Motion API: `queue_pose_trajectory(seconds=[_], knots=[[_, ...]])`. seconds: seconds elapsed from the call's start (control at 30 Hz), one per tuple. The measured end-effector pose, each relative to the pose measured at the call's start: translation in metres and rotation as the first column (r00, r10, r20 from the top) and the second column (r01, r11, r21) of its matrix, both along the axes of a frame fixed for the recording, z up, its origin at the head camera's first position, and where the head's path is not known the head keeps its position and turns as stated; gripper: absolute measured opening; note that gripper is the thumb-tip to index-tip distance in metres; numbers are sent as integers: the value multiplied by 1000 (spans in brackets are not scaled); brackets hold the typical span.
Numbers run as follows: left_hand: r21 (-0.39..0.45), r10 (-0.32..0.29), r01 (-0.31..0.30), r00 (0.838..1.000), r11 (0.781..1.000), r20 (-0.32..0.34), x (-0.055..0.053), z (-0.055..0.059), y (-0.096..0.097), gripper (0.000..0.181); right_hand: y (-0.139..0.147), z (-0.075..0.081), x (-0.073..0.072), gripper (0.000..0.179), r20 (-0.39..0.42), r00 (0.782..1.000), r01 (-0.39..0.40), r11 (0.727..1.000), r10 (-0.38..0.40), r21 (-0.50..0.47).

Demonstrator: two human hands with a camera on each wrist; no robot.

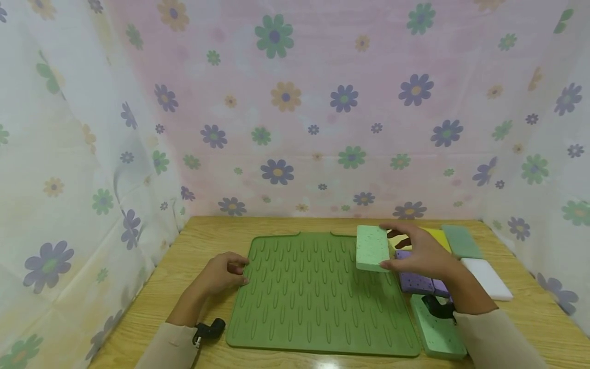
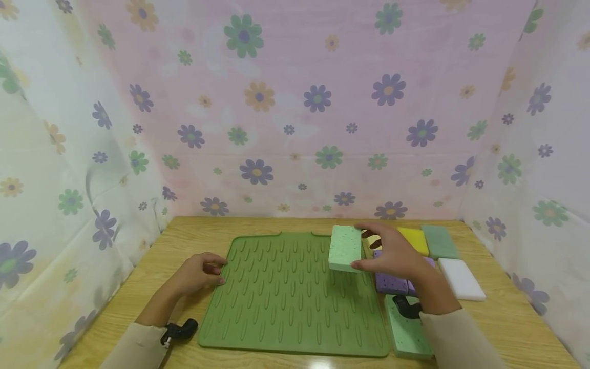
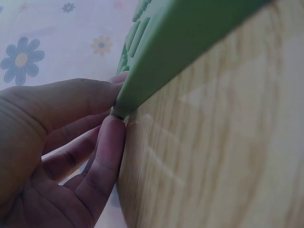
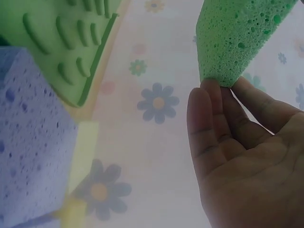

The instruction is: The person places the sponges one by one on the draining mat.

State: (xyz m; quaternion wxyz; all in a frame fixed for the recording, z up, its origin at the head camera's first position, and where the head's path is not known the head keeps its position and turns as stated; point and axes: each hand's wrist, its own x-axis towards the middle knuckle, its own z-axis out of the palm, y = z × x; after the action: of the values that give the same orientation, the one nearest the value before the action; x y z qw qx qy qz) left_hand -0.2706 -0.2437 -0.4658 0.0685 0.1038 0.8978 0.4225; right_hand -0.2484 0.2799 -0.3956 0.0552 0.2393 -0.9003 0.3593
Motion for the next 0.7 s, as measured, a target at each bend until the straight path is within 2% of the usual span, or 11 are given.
queue_pose_trajectory(seconds=[0.7], knots=[[-9, -12, 12, 1000, 1000, 0, -1, -1, -1, 48, -57, -10, -22, 90, 43, 995, -80, 991, 86, -110]])
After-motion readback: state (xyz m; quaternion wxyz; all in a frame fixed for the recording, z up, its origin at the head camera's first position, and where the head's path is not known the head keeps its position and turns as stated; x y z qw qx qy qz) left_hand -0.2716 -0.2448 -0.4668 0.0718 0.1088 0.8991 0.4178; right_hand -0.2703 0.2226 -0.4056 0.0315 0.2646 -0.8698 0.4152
